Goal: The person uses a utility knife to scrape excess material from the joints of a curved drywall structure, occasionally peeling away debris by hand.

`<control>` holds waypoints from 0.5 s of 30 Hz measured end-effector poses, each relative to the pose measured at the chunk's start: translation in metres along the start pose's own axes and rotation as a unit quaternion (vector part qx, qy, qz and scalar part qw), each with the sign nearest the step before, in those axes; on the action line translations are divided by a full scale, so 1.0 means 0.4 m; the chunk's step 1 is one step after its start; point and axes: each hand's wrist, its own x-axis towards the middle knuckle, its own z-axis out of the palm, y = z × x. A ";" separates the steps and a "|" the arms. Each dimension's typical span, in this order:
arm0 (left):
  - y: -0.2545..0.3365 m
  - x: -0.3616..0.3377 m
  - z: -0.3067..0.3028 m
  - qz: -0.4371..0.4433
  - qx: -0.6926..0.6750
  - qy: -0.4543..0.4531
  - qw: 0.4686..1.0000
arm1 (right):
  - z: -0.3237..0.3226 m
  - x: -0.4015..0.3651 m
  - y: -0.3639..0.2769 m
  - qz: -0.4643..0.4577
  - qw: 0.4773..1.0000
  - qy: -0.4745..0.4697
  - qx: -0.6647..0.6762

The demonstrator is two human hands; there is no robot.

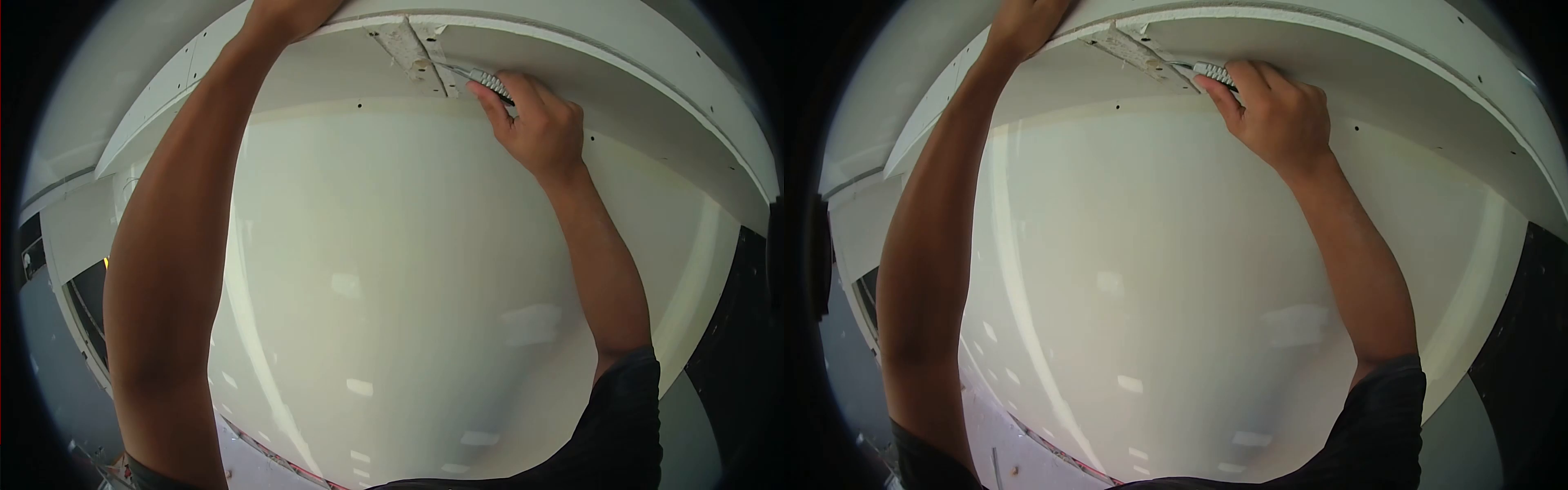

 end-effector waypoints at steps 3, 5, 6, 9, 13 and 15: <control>-0.004 -0.002 0.005 0.004 0.006 0.009 1.000 | 0.005 -0.004 -0.012 0.008 1.000 -0.007 -0.020; -0.002 -0.001 0.009 -0.006 -0.010 0.013 1.000 | 0.022 -0.012 -0.015 0.014 1.000 0.001 -0.027; 0.005 -0.004 0.006 -0.007 -0.012 0.011 1.000 | 0.038 -0.015 -0.013 0.014 0.999 0.033 -0.029; 0.015 -0.019 -0.001 -0.024 0.018 -0.001 1.000 | 0.063 -0.026 -0.014 0.021 0.998 0.062 -0.024; -0.013 -0.012 0.027 0.036 -0.014 0.056 0.998 | 0.085 -0.042 -0.011 0.038 0.997 0.064 0.007; -0.016 -0.008 0.018 0.026 -0.007 0.025 0.999 | 0.099 -0.054 -0.011 0.045 0.997 0.061 0.012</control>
